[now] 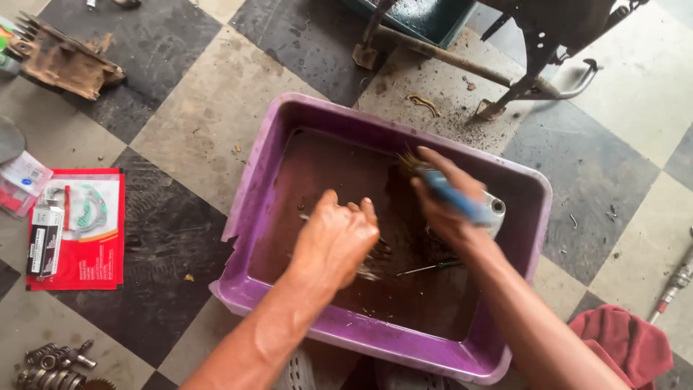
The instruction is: Cleaning motorcycle engine components, specifically a cylinder head and cover, in a solvent tray using a brush and screwdriver.
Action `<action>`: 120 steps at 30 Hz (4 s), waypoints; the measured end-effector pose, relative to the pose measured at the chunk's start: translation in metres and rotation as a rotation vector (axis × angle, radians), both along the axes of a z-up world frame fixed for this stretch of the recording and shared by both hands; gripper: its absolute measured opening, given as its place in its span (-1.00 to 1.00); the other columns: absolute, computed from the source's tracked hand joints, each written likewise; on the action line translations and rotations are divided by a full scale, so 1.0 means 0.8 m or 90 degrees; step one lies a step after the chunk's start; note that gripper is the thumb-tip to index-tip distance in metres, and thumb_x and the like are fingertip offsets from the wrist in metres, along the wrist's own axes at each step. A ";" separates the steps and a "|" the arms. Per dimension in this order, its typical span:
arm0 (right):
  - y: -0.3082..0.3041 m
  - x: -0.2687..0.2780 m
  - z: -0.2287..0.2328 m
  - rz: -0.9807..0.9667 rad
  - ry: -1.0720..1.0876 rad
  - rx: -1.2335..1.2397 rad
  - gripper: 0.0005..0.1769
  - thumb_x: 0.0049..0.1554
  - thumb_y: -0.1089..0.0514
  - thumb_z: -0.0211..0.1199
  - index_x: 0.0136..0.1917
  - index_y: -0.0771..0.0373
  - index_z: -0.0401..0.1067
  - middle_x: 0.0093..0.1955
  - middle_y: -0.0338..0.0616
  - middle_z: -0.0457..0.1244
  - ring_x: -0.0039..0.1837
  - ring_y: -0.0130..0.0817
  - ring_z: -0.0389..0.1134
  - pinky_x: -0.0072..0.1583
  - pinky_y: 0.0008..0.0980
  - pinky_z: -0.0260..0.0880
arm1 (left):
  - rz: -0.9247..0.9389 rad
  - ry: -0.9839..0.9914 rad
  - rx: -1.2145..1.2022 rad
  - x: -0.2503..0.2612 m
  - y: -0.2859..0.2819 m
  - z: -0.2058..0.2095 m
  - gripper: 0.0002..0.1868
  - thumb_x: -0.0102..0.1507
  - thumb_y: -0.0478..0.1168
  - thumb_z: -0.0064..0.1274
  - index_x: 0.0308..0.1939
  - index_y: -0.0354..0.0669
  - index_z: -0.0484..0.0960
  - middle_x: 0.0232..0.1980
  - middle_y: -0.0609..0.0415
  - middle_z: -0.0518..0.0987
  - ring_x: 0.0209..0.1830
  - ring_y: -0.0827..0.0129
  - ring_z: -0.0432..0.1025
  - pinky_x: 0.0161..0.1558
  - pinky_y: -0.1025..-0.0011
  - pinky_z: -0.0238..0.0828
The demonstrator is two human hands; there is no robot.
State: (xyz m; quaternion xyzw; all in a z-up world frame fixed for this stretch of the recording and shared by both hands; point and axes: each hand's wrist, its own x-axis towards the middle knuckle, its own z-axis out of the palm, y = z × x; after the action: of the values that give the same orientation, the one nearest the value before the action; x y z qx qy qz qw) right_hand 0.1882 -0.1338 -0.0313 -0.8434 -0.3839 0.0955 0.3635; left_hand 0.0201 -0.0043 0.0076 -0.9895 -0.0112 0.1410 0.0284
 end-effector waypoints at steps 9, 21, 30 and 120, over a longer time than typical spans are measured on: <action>-0.046 -0.072 -0.038 0.051 0.158 -0.222 -0.59 0.04 0.22 0.24 0.19 0.14 0.52 -0.18 0.16 0.41 -0.17 -0.05 0.50 -0.07 -0.10 0.53 | 0.193 -0.028 -0.168 0.014 0.041 -0.013 -0.54 0.25 -0.42 0.08 0.18 0.14 0.60 0.39 0.02 0.29 0.43 -0.05 0.18 0.19 -0.07 0.36; -0.072 -0.118 -0.037 -0.125 0.176 -0.090 -0.57 0.01 0.21 0.36 0.19 0.15 0.51 -0.04 0.07 0.46 -0.04 -0.14 0.55 -0.02 -0.22 0.57 | 0.343 -0.064 -0.404 0.002 0.056 -0.072 0.50 -0.48 0.03 0.73 0.43 0.30 0.08 0.63 -0.09 -0.54 0.64 -0.26 -0.45 0.39 -0.50 -0.23; -0.072 -0.077 -0.020 -0.083 0.303 -0.149 -0.64 0.04 0.16 0.31 0.13 0.20 0.52 -0.14 -0.03 0.49 -0.17 -0.30 0.57 -0.13 -0.36 0.55 | 0.509 -0.134 -0.440 -0.006 0.042 -0.071 0.63 -0.44 -0.13 0.67 0.50 0.27 -0.21 0.62 -0.17 -0.24 0.58 -0.32 -0.19 0.27 -0.41 0.16; -0.050 -0.034 0.017 0.399 -0.028 -0.099 -0.62 0.06 0.15 0.33 0.15 0.28 0.56 0.11 -0.05 0.42 0.16 -0.10 0.42 0.17 -0.22 0.43 | 0.309 0.001 -0.475 -0.032 0.014 -0.050 0.54 -0.41 -0.42 0.58 0.48 0.44 -0.05 0.61 0.16 -0.04 0.55 -0.07 -0.01 0.26 -0.17 0.31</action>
State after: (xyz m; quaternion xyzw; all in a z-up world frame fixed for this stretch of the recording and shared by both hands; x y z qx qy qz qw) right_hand 0.1609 -0.1738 -0.0178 -0.7112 -0.6242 0.2135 0.2429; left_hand -0.0053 0.0068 -0.0327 -0.9007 -0.1913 0.1389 -0.3645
